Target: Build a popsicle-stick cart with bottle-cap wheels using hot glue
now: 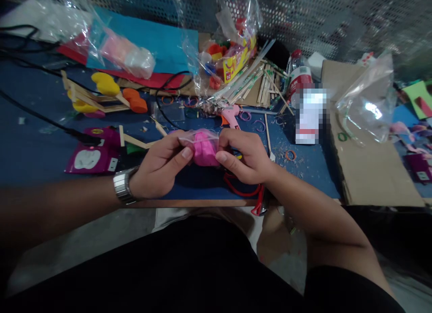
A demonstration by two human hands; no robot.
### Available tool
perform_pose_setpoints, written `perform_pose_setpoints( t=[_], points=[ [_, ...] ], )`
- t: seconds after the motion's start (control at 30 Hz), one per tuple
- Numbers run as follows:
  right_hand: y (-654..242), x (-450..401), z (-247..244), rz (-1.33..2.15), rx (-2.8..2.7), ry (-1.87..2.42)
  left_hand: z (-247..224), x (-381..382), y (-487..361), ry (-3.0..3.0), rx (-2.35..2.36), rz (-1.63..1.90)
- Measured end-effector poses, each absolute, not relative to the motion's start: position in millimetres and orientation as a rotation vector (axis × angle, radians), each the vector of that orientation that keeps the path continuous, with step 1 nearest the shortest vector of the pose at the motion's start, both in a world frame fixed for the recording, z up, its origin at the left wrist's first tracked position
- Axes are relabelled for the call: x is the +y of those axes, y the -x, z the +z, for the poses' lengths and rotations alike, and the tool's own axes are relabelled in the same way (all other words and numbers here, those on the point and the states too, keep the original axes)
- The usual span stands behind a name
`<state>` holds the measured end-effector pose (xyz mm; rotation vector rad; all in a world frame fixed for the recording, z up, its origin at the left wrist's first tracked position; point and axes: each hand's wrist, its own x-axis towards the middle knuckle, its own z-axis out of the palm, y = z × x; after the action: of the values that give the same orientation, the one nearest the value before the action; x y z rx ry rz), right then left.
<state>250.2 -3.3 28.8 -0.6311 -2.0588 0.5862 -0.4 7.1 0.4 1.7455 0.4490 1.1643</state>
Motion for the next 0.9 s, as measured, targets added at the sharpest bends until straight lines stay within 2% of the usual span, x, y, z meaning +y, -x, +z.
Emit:
perform_pose_setpoints(
  t=[0.53, 0.9],
  points=[
    [-247.4, -6.6, 24.1, 0.478, -2.229, 0.602, -2.0, 5.8, -0.7, -1.811, 0.46, 1.046],
    [-244.2, -9.8, 31.2, 0.488, -2.052, 0.581, 3.5, 5.6, 0.7, -1.754, 0.453, 1.162]
  ],
)
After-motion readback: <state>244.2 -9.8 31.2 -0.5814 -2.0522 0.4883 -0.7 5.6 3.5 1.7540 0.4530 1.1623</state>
